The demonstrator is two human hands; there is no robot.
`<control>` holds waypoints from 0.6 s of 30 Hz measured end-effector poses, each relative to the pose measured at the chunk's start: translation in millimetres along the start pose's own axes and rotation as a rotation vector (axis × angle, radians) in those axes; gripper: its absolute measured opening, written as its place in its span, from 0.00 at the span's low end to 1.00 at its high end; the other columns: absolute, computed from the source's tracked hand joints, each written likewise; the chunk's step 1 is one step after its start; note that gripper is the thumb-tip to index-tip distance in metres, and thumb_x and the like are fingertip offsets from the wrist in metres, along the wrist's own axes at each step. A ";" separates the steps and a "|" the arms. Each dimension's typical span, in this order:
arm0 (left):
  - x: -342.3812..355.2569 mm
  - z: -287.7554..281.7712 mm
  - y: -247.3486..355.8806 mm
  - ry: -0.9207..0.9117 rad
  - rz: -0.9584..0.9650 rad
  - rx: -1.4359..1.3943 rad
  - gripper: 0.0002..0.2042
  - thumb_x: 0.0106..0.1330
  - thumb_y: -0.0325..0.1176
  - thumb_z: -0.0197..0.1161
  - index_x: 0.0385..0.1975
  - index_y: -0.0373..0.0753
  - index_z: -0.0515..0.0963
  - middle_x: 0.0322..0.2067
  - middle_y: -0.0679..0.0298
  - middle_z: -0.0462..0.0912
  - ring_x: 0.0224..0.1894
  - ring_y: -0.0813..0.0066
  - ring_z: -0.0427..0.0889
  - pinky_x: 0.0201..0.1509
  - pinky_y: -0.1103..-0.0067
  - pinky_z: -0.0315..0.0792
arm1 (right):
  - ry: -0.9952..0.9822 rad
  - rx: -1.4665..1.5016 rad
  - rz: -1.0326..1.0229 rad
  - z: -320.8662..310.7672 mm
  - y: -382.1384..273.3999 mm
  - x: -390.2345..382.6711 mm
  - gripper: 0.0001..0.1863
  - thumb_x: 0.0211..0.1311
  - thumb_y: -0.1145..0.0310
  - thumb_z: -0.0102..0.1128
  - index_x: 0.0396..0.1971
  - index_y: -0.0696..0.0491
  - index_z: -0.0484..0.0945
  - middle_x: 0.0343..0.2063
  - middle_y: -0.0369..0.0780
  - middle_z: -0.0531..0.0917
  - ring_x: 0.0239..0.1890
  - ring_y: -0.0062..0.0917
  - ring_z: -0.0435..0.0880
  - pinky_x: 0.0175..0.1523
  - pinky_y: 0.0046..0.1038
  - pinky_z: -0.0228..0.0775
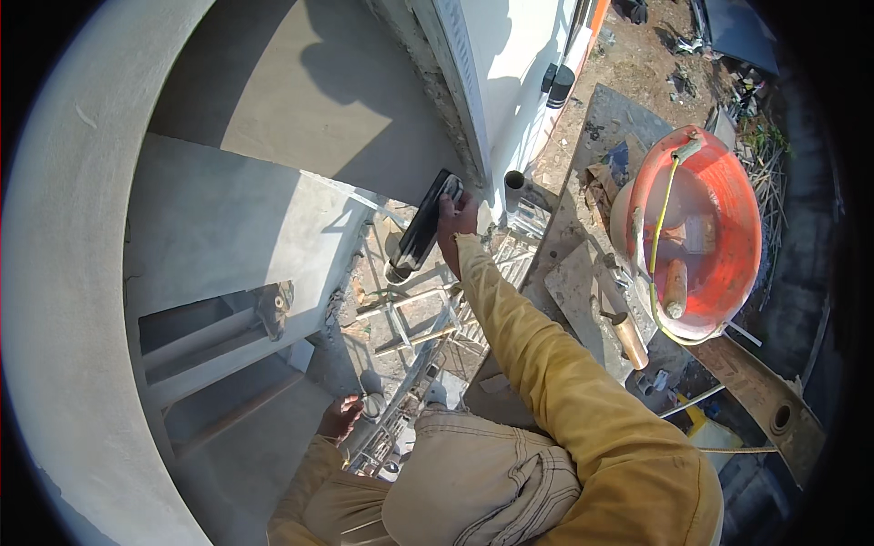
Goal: Smoothing and finishing a plastered concrete wall using a hand float.
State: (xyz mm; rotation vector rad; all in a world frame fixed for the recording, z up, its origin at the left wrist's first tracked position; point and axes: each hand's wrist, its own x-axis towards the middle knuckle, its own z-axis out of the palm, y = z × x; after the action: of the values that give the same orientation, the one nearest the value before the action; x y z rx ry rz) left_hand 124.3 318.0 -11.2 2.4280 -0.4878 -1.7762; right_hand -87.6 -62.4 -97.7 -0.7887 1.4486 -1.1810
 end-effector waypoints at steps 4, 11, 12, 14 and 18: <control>7.7 2.8 -0.9 0.003 0.040 -0.017 0.34 0.60 0.53 0.64 0.59 0.35 0.67 0.49 0.54 0.77 0.49 0.62 0.79 0.45 0.65 0.76 | -0.130 0.076 0.085 -44.7 -3.4 -20.3 0.24 0.67 0.63 0.56 0.54 0.64 0.65 0.43 0.45 0.78 0.43 0.28 0.78 0.50 0.30 0.70; 27.6 11.9 5.9 0.002 0.243 -0.074 0.20 0.67 0.38 0.62 0.51 0.30 0.70 0.42 0.55 0.81 0.47 0.71 0.79 0.51 0.75 0.73 | -0.333 0.171 -0.100 -167.2 -202.5 -75.5 0.22 0.67 0.65 0.58 0.56 0.62 0.69 0.44 0.39 0.81 0.44 0.17 0.79 0.49 0.20 0.71; 28.4 13.6 8.3 0.006 0.272 -0.054 0.20 0.67 0.38 0.62 0.51 0.30 0.70 0.42 0.55 0.81 0.47 0.71 0.79 0.51 0.75 0.73 | -0.336 0.316 -0.194 -186.6 -232.4 -76.5 0.21 0.68 0.65 0.56 0.55 0.61 0.70 0.42 0.40 0.82 0.39 0.18 0.81 0.44 0.20 0.74; 27.7 16.1 12.3 -0.036 0.215 -0.099 0.20 0.67 0.37 0.61 0.51 0.30 0.69 0.43 0.55 0.80 0.48 0.70 0.79 0.51 0.75 0.73 | -0.115 0.304 -0.324 -226.0 -281.2 -79.0 0.20 0.71 0.63 0.51 0.55 0.61 0.70 0.41 0.43 0.82 0.37 0.23 0.84 0.42 0.22 0.78; 28.1 17.4 19.1 -0.070 0.261 -0.158 0.19 0.69 0.38 0.59 0.52 0.31 0.68 0.42 0.55 0.80 0.47 0.70 0.80 0.51 0.76 0.73 | 0.109 -0.365 -0.293 -310.3 -326.9 -39.3 0.19 0.71 0.60 0.49 0.52 0.59 0.74 0.33 0.36 0.82 0.29 0.15 0.80 0.34 0.18 0.73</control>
State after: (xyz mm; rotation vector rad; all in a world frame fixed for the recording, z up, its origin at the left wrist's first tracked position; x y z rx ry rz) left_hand 111.7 293.3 -37.4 2.0961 -0.6144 -1.7227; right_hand -418.7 -44.3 210.1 -1.2377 1.7074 -1.2047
